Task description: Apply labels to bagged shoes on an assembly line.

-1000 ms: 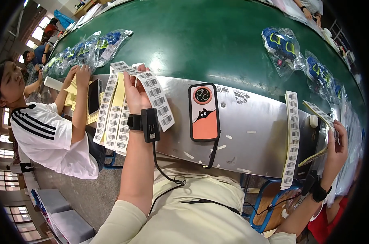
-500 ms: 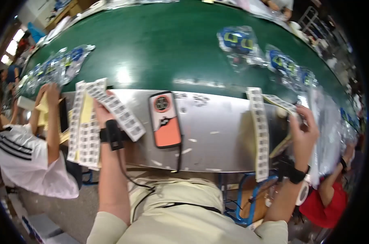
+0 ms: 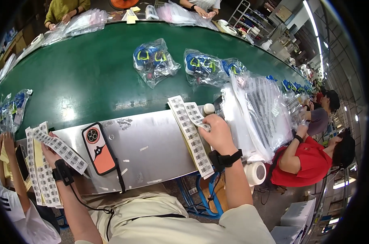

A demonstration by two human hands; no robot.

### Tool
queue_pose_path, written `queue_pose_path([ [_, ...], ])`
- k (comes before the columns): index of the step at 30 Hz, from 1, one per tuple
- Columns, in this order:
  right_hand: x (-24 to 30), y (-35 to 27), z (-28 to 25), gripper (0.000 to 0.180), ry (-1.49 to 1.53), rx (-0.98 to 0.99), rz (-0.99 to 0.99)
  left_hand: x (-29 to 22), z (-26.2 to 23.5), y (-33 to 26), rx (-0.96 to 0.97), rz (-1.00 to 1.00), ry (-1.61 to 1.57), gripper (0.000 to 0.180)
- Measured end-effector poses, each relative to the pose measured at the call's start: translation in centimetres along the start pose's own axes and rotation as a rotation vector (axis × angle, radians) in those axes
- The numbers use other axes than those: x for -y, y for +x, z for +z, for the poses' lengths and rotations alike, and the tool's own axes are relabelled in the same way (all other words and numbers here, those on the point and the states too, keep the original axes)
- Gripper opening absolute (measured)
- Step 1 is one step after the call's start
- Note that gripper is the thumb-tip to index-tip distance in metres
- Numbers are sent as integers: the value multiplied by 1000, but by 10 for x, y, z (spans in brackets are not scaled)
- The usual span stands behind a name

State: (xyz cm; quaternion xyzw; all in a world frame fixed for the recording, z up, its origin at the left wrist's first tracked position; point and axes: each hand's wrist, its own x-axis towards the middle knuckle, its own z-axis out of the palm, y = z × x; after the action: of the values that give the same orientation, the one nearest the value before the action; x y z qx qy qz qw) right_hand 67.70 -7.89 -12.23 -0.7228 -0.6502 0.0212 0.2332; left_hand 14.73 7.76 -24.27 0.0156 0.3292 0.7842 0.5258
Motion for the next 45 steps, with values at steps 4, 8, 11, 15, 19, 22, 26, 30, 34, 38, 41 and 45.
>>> queue_pose_path([
  [4, -15, -11, 11, 21, -11, 47, 52, 4, -2, 8, 28, 23, -41, 44],
  [8, -11, -20, 11, 23, -47, 98, 85, 2, -10, 10, 63, 36, -29, 45],
  [11, -14, -26, 15, 29, -114, 140, 33, 4, -14, 10, 7, 17, -85, 47],
  [15, 18, -19, 7, 32, -139, 0, -103, 3, 7, -13, -4, 20, -38, 48],
  [19, 71, 6, 20, 26, 129, -95, -203, 3, 6, -17, 58, 5, 16, 40],
  [22, 102, 28, 53, 23, 338, -8, -303, 5, 12, -31, 170, -61, 197, 29],
  [26, 125, 63, 103, 21, 668, 236, -170, -12, 32, -56, 255, -97, 368, 23],
  [30, 118, 96, 133, 17, 1139, 402, 127, -55, 65, -100, 358, -143, 530, 18],
  [34, 95, 113, 158, 18, 1816, 463, 425, -89, 97, -130, 483, -254, 759, 18],
  [38, 89, 115, 169, 21, 2081, 506, 422, -85, 53, -103, 473, -125, 1027, 14],
  [41, 94, 113, 169, 19, 2058, 565, 377, -74, 7, -76, 299, 43, 1188, 7],
  [45, 98, 115, 174, 15, 2026, 524, 455, -73, -18, -63, 148, 207, 1462, 14],
])
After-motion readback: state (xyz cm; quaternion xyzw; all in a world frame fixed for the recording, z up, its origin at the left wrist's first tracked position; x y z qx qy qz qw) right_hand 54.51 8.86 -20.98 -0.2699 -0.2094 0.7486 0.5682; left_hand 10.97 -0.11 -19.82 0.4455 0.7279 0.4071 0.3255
